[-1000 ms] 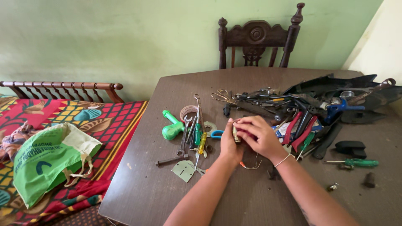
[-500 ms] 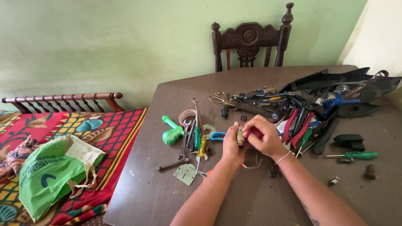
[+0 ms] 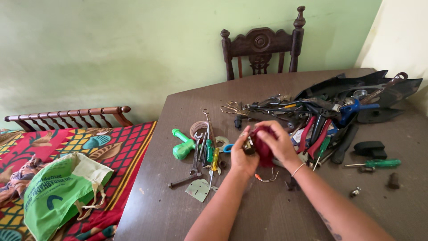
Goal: The person wipes various tools on a table using a red cloth. They handle a screwdriver, a metal bar, and a pair of pliers, wiping each item individually before placing it back on the table.
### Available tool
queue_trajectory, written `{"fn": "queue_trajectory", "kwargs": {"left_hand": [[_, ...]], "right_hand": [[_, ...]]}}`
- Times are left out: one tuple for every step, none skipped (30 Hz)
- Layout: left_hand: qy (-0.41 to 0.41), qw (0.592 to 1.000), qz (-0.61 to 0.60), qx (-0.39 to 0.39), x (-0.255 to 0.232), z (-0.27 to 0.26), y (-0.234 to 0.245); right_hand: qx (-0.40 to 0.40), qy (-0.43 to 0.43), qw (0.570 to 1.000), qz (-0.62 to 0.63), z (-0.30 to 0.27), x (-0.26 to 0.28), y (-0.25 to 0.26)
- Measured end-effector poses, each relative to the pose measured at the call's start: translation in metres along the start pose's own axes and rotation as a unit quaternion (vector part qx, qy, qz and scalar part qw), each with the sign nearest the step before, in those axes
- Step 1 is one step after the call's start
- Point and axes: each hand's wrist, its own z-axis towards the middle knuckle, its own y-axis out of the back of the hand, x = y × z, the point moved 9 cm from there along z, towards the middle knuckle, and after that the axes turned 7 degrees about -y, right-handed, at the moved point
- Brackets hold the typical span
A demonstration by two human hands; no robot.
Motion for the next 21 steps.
{"fn": "queue_trajectory", "kwargs": {"left_hand": [[-0.018,0.999,-0.027,0.03,-0.006,-0.001,-0.008],[-0.036,0.996,-0.054,0.059,-0.013,-0.001,-0.015],[-0.055,0.991,-0.08,0.09,-0.02,-0.001,-0.022],[-0.054,0.992,-0.085,0.075,-0.024,-0.001,-0.02],[-0.053,0.993,-0.089,0.06,-0.028,0.0,-0.016],[-0.052,0.993,-0.093,0.046,-0.03,0.0,-0.014],[-0.048,0.992,-0.104,0.056,-0.029,-0.001,-0.015],[-0.044,0.99,-0.116,0.066,-0.029,-0.002,-0.017],[-0.04,0.988,-0.128,0.076,-0.028,-0.002,-0.019],[-0.043,0.987,-0.119,0.099,-0.026,-0.003,-0.022],[-0.045,0.985,-0.109,0.122,-0.023,-0.004,-0.025],[-0.047,0.983,-0.1,0.144,-0.02,-0.006,-0.028],[-0.044,0.984,-0.093,0.145,-0.015,-0.006,-0.028],[-0.042,0.985,-0.086,0.146,-0.011,-0.007,-0.029],[-0.039,0.985,-0.078,0.147,-0.009,-0.008,-0.03],[-0.024,0.986,-0.079,0.148,-0.006,-0.01,-0.031],[-0.007,0.986,-0.078,0.149,-0.002,-0.013,-0.032],[0.01,0.985,-0.078,0.15,0.002,-0.015,-0.033],[0.001,0.989,-0.061,0.137,0.003,-0.016,-0.032],[-0.008,0.991,-0.043,0.124,0.004,-0.016,-0.03],[-0.017,0.993,-0.027,0.111,0.006,-0.015,-0.028]], "right_hand": [[0.024,0.064,0.995,-0.069,-0.005,0.018,-0.008],[0.049,0.126,0.981,-0.138,-0.011,0.035,-0.018],[0.074,0.189,0.957,-0.206,-0.017,0.048,-0.029],[0.091,0.163,0.965,-0.182,-0.017,0.049,-0.034],[0.108,0.137,0.972,-0.157,-0.018,0.047,-0.04],[0.124,0.111,0.977,-0.133,-0.019,0.045,-0.044],[0.125,0.097,0.979,-0.128,-0.018,0.043,-0.043],[0.127,0.083,0.981,-0.124,-0.017,0.04,-0.042],[0.129,0.069,0.982,-0.121,-0.016,0.036,-0.04],[0.127,0.064,0.984,-0.112,-0.013,0.032,-0.037],[0.124,0.058,0.985,-0.104,-0.01,0.026,-0.034],[0.121,0.052,0.987,-0.095,-0.007,0.021,-0.03],[0.133,0.03,0.988,-0.072,-0.005,0.012,-0.027],[0.144,0.008,0.988,-0.048,-0.003,0.004,-0.023],[0.155,-0.013,0.988,-0.024,0.0,-0.003,-0.02],[0.153,-0.037,0.988,-0.01,0.001,-0.011,-0.017],[0.149,-0.061,0.987,0.005,0.002,-0.018,-0.014],[0.146,-0.085,0.985,0.019,0.002,-0.024,-0.011],[0.146,-0.092,0.984,0.038,0.003,-0.026,-0.009],[0.146,-0.098,0.983,0.056,0.004,-0.028,-0.007],[0.146,-0.106,0.981,0.074,0.004,-0.029,-0.005]]}}
